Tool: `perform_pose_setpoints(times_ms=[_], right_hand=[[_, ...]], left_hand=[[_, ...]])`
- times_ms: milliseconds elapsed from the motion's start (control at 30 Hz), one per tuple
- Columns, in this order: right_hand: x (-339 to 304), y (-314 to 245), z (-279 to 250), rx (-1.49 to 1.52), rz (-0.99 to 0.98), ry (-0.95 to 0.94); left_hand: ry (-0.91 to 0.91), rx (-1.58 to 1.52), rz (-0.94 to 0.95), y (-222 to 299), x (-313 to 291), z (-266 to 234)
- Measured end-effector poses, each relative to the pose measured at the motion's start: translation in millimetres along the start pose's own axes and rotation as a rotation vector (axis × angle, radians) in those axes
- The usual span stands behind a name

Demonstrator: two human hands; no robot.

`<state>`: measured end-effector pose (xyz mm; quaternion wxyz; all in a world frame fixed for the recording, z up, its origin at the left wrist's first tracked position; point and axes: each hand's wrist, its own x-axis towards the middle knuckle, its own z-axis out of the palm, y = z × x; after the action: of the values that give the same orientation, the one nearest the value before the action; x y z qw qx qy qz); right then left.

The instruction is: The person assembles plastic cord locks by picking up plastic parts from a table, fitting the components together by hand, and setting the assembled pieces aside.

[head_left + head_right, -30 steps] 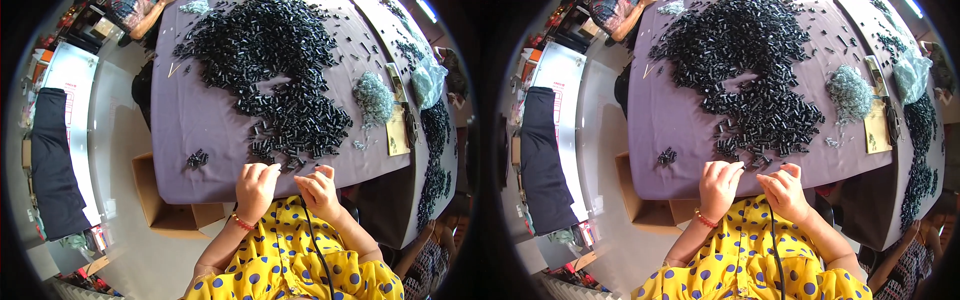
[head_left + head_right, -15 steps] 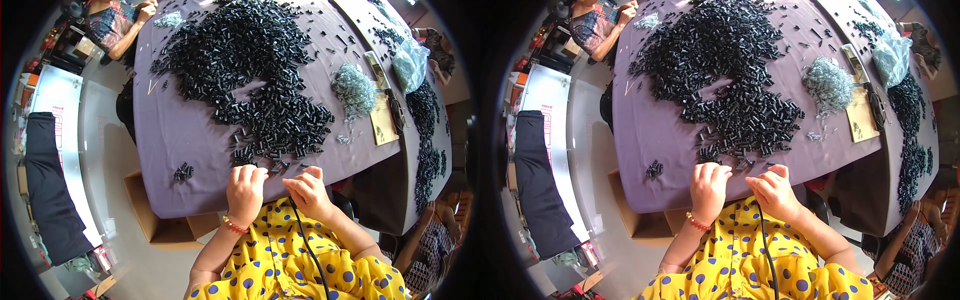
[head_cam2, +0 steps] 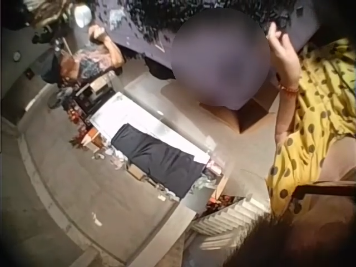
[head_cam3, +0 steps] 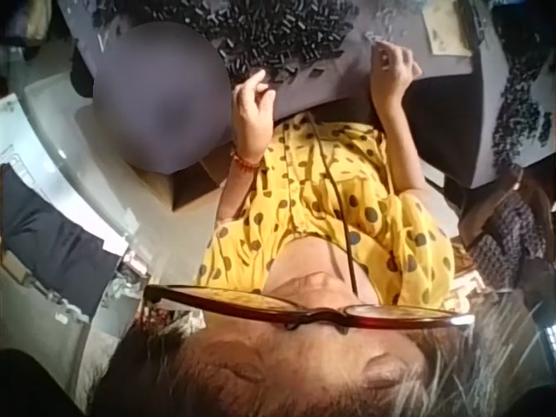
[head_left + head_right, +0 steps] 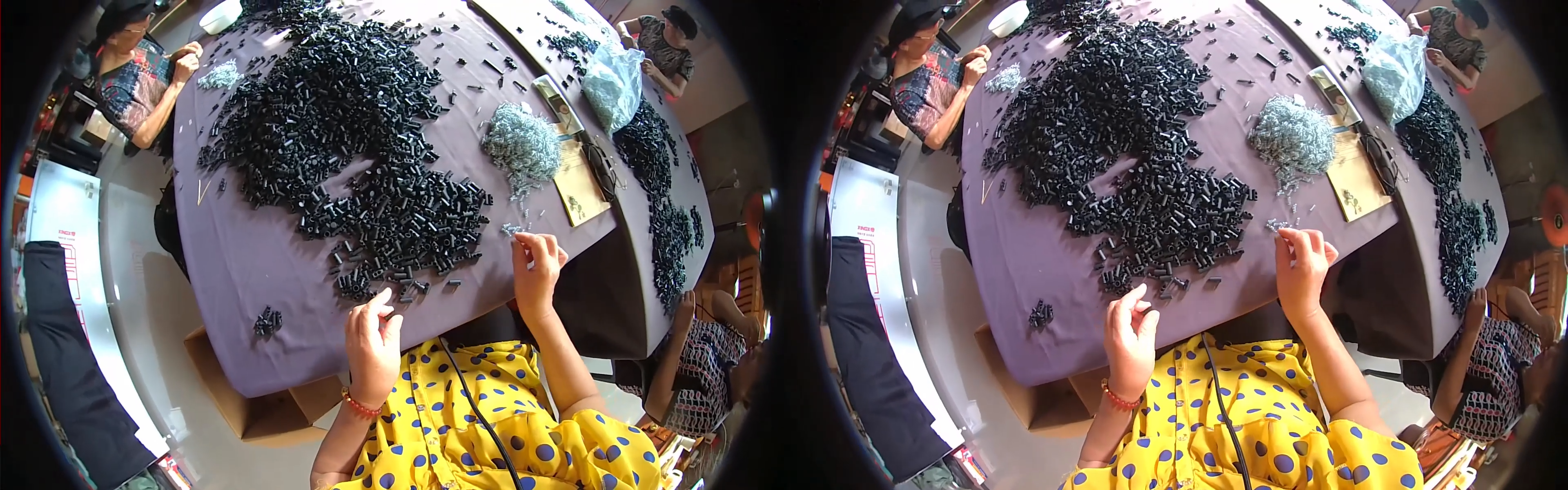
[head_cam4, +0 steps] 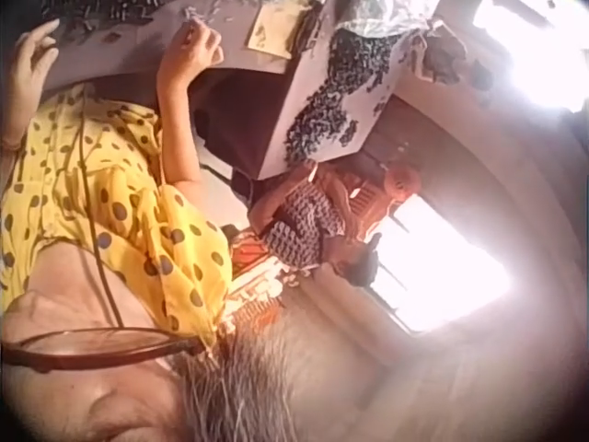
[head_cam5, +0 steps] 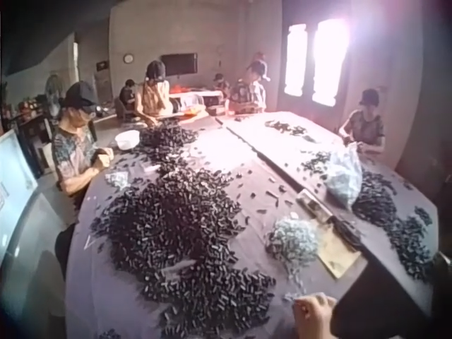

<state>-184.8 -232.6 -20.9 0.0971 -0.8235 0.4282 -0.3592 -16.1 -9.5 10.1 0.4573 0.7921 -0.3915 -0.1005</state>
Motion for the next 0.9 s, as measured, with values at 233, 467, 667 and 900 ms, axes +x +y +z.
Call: perform_pose_setpoints(times_ms=[233,467,667,900], right_hand=[[-2.3,4.4,1.7,-0.173,-0.241,0.015],[-7.2,-6.8,-9.2,-0.188,-0.278,-0.074],[-2.9,4.0,-4.1,-0.051,-0.133,-0.034],[1.3,-1.7,2.1,-0.15,-0.119,-0.018]], left_hand=[[-0.027,-0.066,-0.06,3.4,-4.4,3.0],[-0.032,-0.042,-0.047,2.8,-4.0,3.2],[-0.032,-0.056,-0.053,4.4,-4.1,2.2],[-0.025,-0.049,-0.044,4.0,-4.7,2.7]])
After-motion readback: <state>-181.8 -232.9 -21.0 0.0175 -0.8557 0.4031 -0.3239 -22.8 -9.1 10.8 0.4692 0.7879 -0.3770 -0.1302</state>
